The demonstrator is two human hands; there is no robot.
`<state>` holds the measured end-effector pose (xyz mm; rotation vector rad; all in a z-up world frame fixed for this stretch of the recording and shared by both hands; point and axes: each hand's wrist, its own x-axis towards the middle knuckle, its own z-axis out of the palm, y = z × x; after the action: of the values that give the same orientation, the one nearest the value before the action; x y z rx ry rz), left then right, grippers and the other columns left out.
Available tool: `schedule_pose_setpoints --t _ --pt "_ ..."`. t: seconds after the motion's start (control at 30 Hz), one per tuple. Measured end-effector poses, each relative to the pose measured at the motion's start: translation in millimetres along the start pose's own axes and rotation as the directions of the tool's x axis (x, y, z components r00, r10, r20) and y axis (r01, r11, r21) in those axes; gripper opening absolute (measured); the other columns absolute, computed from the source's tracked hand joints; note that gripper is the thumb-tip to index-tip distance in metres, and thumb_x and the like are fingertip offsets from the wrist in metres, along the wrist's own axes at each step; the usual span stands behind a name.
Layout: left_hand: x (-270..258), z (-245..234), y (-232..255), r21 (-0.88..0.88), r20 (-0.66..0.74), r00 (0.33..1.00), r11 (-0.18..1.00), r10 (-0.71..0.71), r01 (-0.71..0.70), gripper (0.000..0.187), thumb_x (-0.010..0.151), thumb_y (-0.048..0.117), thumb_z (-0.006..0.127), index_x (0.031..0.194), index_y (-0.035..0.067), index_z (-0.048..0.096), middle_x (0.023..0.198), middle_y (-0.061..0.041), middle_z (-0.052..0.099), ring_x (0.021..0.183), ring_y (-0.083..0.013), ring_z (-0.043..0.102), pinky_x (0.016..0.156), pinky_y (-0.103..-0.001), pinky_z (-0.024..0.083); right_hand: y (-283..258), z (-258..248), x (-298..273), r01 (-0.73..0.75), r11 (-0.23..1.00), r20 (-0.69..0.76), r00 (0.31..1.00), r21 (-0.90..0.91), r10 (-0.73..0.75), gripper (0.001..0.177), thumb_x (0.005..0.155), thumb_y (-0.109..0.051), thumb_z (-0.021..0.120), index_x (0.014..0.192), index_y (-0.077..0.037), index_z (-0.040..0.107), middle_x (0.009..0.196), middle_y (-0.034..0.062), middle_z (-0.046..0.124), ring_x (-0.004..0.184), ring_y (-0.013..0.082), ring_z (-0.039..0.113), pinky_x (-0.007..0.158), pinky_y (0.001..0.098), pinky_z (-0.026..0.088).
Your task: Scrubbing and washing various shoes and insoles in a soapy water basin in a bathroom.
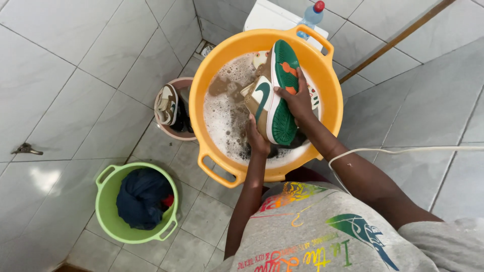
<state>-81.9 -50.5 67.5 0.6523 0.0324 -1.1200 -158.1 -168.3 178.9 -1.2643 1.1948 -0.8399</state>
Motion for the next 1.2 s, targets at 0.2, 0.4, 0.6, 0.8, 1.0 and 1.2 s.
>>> schedule_pose_setpoints --t 0.2,0.4,0.6,0.8,1.0,1.2 --pt "-1 7 36 0.204 0.128 0.991 0.979 -0.047 0.02 0.06 0.098 0.039 0.061 0.147 0.007 0.048 0.138 -0.005 0.061 0.124 -0.0195 0.06 0.102 -0.036 0.053 -26 -1 -15 0.343 0.908 0.106 0.939 -0.241 -0.327 0.111 0.082 -0.022 0.09 0.167 -0.007 0.02 0.159 0.0185 0.046 0.141 0.0277 0.053 0.115 0.039 0.048" --pt "-4 32 98 0.215 0.1 0.96 0.936 0.262 -0.278 0.053 0.089 0.013 0.08 0.135 -0.002 0.057 0.122 -0.008 0.068 0.107 -0.0191 0.066 0.094 -0.034 0.055 -47 19 -21 0.523 0.837 0.351 0.823 -0.161 -0.446 0.115 0.088 -0.011 0.084 0.172 -0.013 0.007 0.159 0.0181 0.039 0.14 0.0272 0.05 0.114 0.0396 0.05" --pt "-2 17 222 0.524 0.095 0.842 0.693 0.53 -0.495 0.056 0.083 0.02 0.081 0.131 -0.001 0.06 0.115 -0.01 0.072 0.102 -0.0194 0.071 0.09 -0.033 0.062 -22 7 1 0.369 0.917 0.423 0.863 -0.152 -0.277 0.103 0.099 -0.002 0.071 0.176 -0.017 0.004 0.126 0.0086 0.051 0.108 0.0139 0.058 0.089 0.0305 0.059" --pt "-8 -51 314 0.943 0.168 0.691 0.089 0.703 -0.321 0.063 0.081 0.037 0.088 0.128 0.006 0.061 0.107 -0.017 0.075 0.095 -0.0342 0.073 0.085 -0.046 0.059 23 -6 -3 0.277 0.922 0.408 0.901 -0.271 -0.151 0.095 0.099 0.0 0.068 0.175 -0.016 0.013 0.118 0.0058 0.053 0.095 0.012 0.059 0.077 0.0278 0.055" --pt "35 -177 282 0.955 -0.03 0.826 -0.229 0.563 0.191 0.064 0.081 0.043 0.082 0.133 0.014 0.058 0.096 -0.016 0.076 0.089 -0.0368 0.073 0.082 -0.05 0.056 52 -5 -10 0.118 0.911 0.383 0.923 -0.395 0.046 0.094 0.095 -0.005 0.068 0.173 -0.016 0.017 0.107 0.0028 0.057 0.089 0.0101 0.06 0.068 0.0273 0.053" --pt "75 -288 169 0.962 -0.237 0.839 0.0 0.489 0.272 0.085 0.073 0.038 0.086 0.149 0.025 0.05 0.109 -0.016 0.075 0.098 -0.0372 0.071 0.084 -0.05 0.055 61 -5 -10 0.048 0.865 0.332 0.933 -0.499 0.14 0.092 0.091 -0.007 0.067 0.17 -0.016 0.022 0.103 0.0033 0.058 0.085 0.0106 0.06 0.066 0.0286 0.052"
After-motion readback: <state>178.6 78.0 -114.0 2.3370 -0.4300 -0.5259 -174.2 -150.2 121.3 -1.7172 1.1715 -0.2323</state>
